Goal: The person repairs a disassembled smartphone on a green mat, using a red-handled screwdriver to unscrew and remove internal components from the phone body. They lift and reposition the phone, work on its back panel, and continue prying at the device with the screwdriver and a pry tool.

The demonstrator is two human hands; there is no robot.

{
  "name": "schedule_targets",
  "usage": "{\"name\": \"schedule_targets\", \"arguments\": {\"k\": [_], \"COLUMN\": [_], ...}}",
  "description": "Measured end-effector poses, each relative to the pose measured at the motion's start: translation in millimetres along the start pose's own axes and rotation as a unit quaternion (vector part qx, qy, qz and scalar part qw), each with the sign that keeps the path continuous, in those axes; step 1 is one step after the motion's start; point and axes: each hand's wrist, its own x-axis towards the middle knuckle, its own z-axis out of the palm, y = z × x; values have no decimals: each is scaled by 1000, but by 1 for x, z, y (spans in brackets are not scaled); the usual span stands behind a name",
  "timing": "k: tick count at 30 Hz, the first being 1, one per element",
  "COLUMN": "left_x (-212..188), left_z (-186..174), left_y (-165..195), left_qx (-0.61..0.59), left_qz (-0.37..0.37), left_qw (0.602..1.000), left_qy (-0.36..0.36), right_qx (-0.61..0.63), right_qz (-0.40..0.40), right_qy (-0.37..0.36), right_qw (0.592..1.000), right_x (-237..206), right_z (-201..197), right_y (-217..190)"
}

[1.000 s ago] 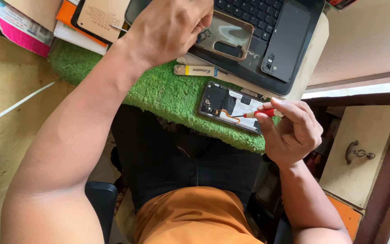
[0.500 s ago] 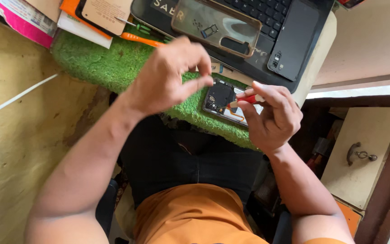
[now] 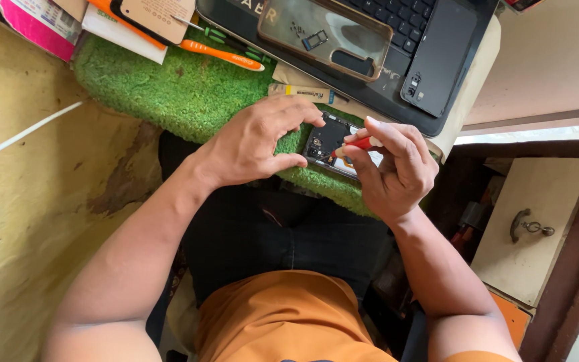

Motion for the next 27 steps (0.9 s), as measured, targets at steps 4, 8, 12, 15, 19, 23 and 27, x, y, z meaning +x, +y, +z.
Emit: {"name": "schedule_targets", "arguments": {"k": [4,8,12,15,19,23,27], "left_x": [0,0,0,0,-1,-2,-2], "left_z": [1,0,0,1,0,1,3], "left_y": [-1,-1,-1,-2,-3,-5,-6], "left_qx": [-14,-18,-37,-9,-51,-20,-3], "left_qz": [-17,-9,-33,11,-38,-2,8], "left_qw": [1000,1000,999,1000,998,1000,1000], "left_qy": [-3,1,-7,12,-8,4,9], "right_qx": [-19,-25,-86,-135,-46,1,28], "right_qz": [2,-11,-48,-93,-115,-117,-100], "right_qy": [1,0,-13,-28,-117,-162,-113], "right_qw": [1000,1000,995,986,985,980,988], "right_x": [1,5,11,15,29,40,41], "right_z": [1,1,-2,-3,-5,-6,-1], "right_y": [-1,-2,-6,-13,-16,-19,-22]}}
